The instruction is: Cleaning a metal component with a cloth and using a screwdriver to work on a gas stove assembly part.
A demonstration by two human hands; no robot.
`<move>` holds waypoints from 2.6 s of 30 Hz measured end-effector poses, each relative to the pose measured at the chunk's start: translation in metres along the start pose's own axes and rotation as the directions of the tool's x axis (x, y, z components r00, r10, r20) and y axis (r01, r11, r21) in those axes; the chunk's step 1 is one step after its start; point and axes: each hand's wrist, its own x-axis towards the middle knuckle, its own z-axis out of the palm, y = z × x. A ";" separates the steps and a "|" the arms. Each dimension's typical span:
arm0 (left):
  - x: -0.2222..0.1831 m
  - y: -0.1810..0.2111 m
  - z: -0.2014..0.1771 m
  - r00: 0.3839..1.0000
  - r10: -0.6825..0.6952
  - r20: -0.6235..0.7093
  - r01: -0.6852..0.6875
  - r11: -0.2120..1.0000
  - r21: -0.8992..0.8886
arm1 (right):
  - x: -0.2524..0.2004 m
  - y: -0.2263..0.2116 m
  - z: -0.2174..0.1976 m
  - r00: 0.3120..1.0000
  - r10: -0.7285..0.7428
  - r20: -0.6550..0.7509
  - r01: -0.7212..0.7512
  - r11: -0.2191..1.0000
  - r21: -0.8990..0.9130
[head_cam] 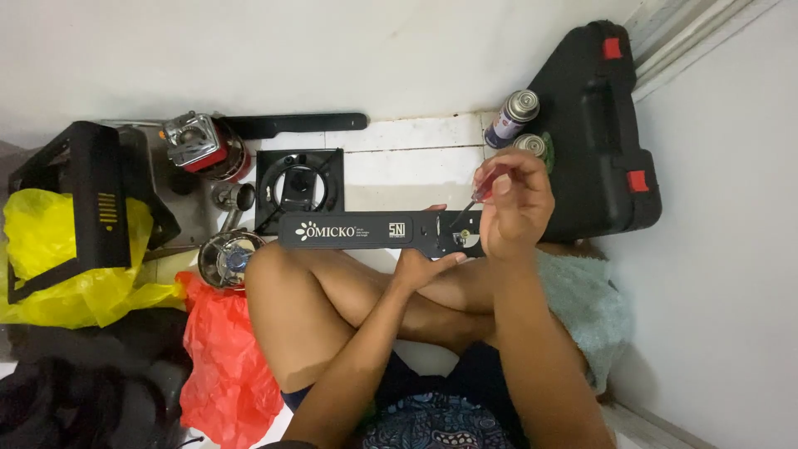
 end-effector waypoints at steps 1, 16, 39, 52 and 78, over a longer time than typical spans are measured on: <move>0.000 0.000 0.000 1.000 -0.003 0.004 0.003 1.000 0.006 | 0.000 0.002 -0.002 1.000 -0.006 0.004 0.006 1.000 -0.023; -0.001 -0.002 -0.001 1.000 0.004 0.028 -0.004 1.000 0.001 | -0.003 -0.003 -0.007 0.989 0.119 -0.086 -0.113 0.991 0.069; -0.004 0.005 0.005 0.999 -0.017 -0.027 0.017 1.000 -0.015 | -0.002 0.007 -0.054 0.903 0.288 -0.321 -0.186 0.932 0.312; -0.019 0.008 0.007 0.995 -0.019 -0.099 0.024 0.999 0.044 | -0.028 0.025 -0.093 0.728 0.548 -0.413 -0.243 0.769 0.592; -0.037 -0.031 -0.009 0.999 -0.038 0.011 0.037 0.993 0.108 | -0.053 0.056 -0.071 0.656 0.673 -0.342 -0.284 0.639 0.715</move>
